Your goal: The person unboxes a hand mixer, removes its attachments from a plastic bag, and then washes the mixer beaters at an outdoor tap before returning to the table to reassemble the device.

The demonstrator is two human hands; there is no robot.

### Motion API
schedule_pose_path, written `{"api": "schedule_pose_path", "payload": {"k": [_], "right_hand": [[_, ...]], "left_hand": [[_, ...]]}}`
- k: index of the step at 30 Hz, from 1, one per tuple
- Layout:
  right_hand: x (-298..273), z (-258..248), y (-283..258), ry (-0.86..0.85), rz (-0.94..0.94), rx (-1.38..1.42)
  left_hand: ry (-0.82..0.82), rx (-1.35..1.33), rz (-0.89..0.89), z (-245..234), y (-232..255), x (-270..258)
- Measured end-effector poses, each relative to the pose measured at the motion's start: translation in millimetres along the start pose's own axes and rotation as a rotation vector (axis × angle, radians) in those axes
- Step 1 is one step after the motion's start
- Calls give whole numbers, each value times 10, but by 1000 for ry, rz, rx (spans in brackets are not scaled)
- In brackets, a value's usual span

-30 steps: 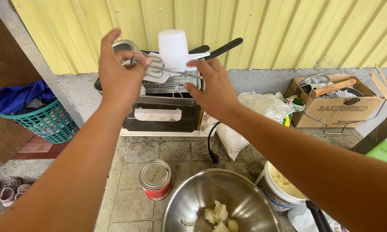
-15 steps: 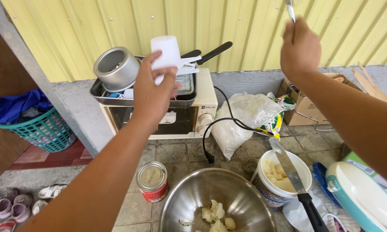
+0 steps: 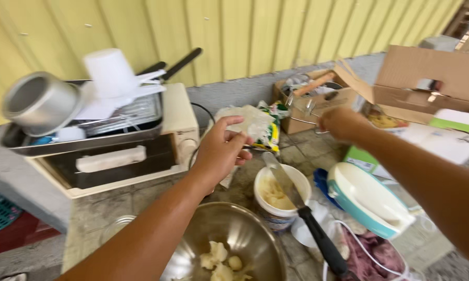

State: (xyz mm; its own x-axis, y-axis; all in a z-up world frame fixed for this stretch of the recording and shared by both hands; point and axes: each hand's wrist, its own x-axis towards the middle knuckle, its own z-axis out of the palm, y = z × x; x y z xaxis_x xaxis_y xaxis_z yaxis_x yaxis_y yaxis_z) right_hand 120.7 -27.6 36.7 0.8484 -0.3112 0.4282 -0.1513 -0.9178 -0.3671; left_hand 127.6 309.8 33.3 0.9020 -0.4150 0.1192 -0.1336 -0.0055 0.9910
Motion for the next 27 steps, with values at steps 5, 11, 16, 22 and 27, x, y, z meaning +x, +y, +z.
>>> {"api": "schedule_pose_path", "payload": {"k": [5,11,16,22,27], "right_hand": [[-1068,-326,642,-17,465,581],[-2287,-671,792,-16,807,719],[-2461,-801,954,22,987,733],[-2317,-966,1197,83,870,871],[-2167,-954,1289,80,914,893]], "left_hand": [[-308,73,-167,877,-281,474],[-608,396,-365,2272,-1270,1327],[-763,603,-799,3178,-2105,1927],[-627,459,-914,3108,-1875,1766],[-566,485,-854,2969,-1646,1351]]}}
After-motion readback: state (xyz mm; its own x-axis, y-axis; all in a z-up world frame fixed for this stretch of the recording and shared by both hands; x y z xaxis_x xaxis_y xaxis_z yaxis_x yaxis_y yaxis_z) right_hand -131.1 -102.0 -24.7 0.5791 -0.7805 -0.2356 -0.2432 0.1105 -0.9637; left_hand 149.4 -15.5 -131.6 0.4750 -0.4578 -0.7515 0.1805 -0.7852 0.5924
